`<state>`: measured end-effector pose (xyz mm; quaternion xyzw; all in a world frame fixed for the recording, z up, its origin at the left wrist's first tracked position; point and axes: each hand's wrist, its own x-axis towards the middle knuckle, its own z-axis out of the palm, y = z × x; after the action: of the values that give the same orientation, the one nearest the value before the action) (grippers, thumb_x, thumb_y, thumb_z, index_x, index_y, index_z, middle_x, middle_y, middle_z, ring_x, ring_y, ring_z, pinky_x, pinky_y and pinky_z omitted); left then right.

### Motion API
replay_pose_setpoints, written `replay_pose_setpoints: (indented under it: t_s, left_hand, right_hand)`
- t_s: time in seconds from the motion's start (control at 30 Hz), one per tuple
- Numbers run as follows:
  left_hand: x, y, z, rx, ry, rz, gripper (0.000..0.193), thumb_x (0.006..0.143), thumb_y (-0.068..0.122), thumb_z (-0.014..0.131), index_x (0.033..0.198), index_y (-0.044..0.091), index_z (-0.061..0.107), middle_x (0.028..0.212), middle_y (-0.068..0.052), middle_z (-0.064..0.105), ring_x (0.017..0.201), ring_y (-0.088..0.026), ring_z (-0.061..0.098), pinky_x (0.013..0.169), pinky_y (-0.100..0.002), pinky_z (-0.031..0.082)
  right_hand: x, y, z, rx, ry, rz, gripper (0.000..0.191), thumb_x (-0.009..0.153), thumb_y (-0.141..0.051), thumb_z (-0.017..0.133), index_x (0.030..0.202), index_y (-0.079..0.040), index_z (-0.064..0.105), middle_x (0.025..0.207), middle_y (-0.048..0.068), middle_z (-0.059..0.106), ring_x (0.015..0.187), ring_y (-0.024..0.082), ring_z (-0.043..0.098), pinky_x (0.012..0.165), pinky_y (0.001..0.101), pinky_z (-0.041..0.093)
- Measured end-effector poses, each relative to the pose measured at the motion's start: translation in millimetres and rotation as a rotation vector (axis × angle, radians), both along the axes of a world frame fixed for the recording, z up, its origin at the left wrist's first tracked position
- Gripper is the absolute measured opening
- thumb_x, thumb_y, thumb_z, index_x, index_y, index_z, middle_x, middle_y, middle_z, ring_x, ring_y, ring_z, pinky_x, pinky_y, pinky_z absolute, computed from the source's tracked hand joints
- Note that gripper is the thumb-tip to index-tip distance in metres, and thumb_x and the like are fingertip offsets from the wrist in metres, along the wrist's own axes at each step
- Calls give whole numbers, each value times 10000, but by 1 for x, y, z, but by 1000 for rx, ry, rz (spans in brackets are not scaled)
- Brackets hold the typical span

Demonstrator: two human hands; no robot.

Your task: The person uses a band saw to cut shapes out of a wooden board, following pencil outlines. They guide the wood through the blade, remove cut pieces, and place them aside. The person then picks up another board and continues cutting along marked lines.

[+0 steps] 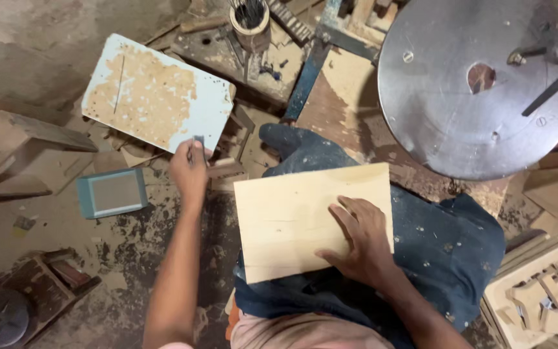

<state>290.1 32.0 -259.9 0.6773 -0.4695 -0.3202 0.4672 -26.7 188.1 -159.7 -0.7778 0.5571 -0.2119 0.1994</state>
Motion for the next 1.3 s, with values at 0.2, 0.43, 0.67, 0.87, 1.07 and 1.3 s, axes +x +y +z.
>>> replay_pose_setpoints:
  t_s: [0.2,0.43,0.67,0.87,1.07,1.3]
  left_hand:
    - [27,-78,-81,283,-622,-57,402,1015,255,540,1292,-10,661,1150,-315,645,1015,-477,587,891,-570,460]
    - [10,-65,-85,14,-825,-215,651,970,334,597,1449,-100,527,1456,-406,477,1410,-566,391,1189,-607,280]
    - [-31,60,18,501,1017,-293,731,1066,540,185,1471,25,510,1344,-230,659,1214,-320,640,1026,-407,509]
    - [-62,72,115,124,1181,-329,836,1113,516,61,1469,-145,429,1429,-249,587,1327,-324,593,1158,-438,458]
    - [-109,26,196,-67,1033,-863,580,1093,429,340,1429,-7,527,1276,-257,692,1005,-316,691,890,-461,557]
    - [-284,-90,215,-404,129,-835,486,891,293,737,1307,57,650,1112,-86,786,954,-175,736,827,-331,564]
  right_hand:
    - [-20,35,-19,75,346,136,807,638,-145,758,1412,-233,547,1592,207,276,1402,447,339,1083,614,321]
    - [-7,40,-44,-211,353,34,683,820,-63,615,1468,-262,528,1553,219,403,1326,429,425,1043,578,353]
    - [-23,33,4,-53,378,212,777,779,-36,607,1523,-236,505,1557,242,423,1398,496,394,1086,650,319]
    - [-38,36,34,-332,191,144,655,756,-26,629,1409,-69,590,1391,245,604,1306,407,585,1094,539,470]
    - [-115,73,49,-506,-353,-399,88,934,51,605,939,-11,666,914,91,679,780,209,662,729,309,558]
    - [-184,135,49,-445,-1402,-903,514,1119,-422,450,1487,-72,530,1442,56,641,1329,229,623,1149,398,498]
